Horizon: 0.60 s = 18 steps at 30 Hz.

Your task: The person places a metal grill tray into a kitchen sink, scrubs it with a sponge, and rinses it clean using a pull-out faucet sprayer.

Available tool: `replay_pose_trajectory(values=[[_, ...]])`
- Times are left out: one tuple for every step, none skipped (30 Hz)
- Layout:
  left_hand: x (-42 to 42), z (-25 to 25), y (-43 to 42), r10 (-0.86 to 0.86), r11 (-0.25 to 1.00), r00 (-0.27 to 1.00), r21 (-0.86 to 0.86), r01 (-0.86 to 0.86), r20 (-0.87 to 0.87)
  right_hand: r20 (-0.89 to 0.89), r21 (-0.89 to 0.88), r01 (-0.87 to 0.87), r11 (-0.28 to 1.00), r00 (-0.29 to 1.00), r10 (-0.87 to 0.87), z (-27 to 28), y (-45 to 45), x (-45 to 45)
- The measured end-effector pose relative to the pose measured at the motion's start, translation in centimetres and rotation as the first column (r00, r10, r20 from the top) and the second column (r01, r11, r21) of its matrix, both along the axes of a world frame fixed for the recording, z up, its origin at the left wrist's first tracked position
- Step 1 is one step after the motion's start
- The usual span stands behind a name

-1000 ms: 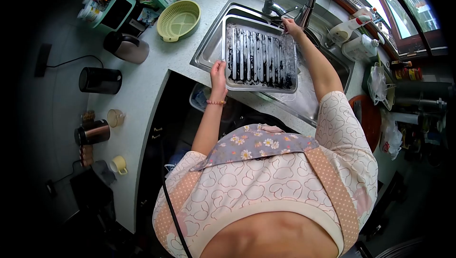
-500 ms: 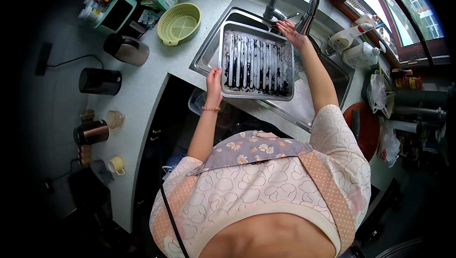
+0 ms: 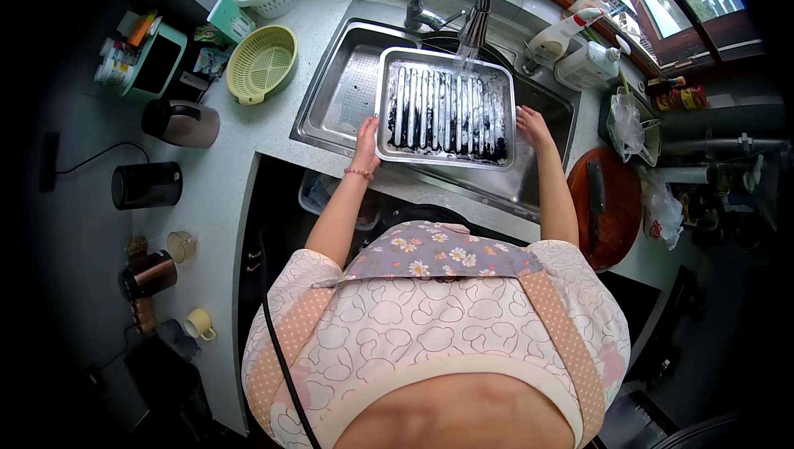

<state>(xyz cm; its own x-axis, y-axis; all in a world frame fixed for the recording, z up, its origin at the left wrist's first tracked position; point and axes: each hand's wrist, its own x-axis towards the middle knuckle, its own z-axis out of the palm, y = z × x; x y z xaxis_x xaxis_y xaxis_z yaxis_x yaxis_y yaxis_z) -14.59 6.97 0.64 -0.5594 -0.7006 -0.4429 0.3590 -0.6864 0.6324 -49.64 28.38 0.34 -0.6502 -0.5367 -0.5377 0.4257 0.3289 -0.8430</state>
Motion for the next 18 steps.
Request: replay_pose_trajectory(values=[[-0.6,-0.5,0.3,-0.013,1.000,1.000,0.023,0.013,0.001,0.050,0.032,-0.077,0.996,0.996,0.076,0.4,0.9,-0.8],[-1.0,-1.1,0.5,-0.026,0.999,1.000,0.045,0.027,-0.009,0.104,0.061,-0.155,0.986,0.983,0.148,0.7,1.7,-1.4],[-1.5,-1.3,0.6,-0.039,0.997,0.999,0.065,0.040,-0.022,0.066,0.067,-0.183,0.981,0.982,0.179,1.2,1.9,-1.4],[-2.0,-1.4,0.8,-0.050,0.995,0.998,0.084,0.053,-0.034,0.040,0.049,-0.145,0.988,0.989,0.144,1.6,2.3,-1.3],[-2.3,-1.6,1.1,-0.063,0.995,0.998,0.074,0.063,-0.007,0.016,0.030,-0.109,0.994,0.994,0.109,2.1,2.7,-1.1],[-2.6,-1.9,1.2,-0.076,0.993,0.997,0.090,0.074,0.020,-0.008,0.010,-0.075,0.997,0.997,0.075,2.2,3.0,-1.2],[-2.8,-2.2,1.1,-0.087,0.991,0.995,0.106,0.082,0.047,-0.031,0.021,-0.052,0.998,0.998,0.053,2.1,3.2,-1.5],[-3.1,-2.5,1.0,-0.098,0.989,0.993,0.122,0.089,0.073,-0.048,-0.004,-0.024,1.000,0.999,0.023,2.1,3.6,-1.7],[-3.4,-3.9,0.7,-0.129,0.988,0.989,0.094,0.123,0.066,-0.063,-0.028,0.004,1.000,0.998,-0.005,2.9,4.1,-1.4],[-4.0,-6.1,0.0,-0.160,0.986,0.985,0.065,0.156,0.060,-0.076,-0.053,0.030,0.998,0.997,-0.034,3.7,4.4,-1.0],[-4.6,-7.3,-0.6,-0.191,0.981,0.980,0.036,0.189,0.055,-0.100,-0.080,0.058,0.995,0.993,-0.066,4.5,4.6,-0.6],[-5.3,-7.6,-1.0,-0.227,0.974,0.973,0.020,0.227,0.047,-0.114,-0.096,0.106,0.990,0.987,-0.116,5.0,4.7,-0.2],[-6.1,-7.7,-1.4,-0.264,0.964,0.964,0.004,0.264,0.037,-0.129,-0.112,0.153,0.982,0.977,-0.167,5.5,4.9,0.0],[-6.8,-7.9,-1.5,-0.302,0.953,0.953,-0.015,0.302,0.024,-0.147,-0.131,0.200,0.971,0.965,-0.219,6.0,5.2,0.1],[-7.8,-7.8,-1.2,-0.260,0.960,0.957,-0.071,0.270,0.127,-0.142,-0.188,0.198,0.962,0.964,-0.226,6.4,5.8,0.1],[-8.6,-7.6,-1.3,-0.312,0.928,0.933,-0.155,0.340,0.181,-0.162,-0.185,0.215,0.959,0.956,-0.245,6.9,6.3,0.1],[-9.3,-7.5,-1.5,-0.357,0.882,0.903,-0.232,0.410,0.239,-0.180,-0.182,0.233,0.955,0.947,-0.265,7.2,6.9,0.2],[-10.1,-7.8,-1.7,-0.393,0.824,0.869,-0.303,0.478,0.301,-0.198,-0.179,0.252,0.951,0.938,-0.286,7.5,7.5,0.3]])
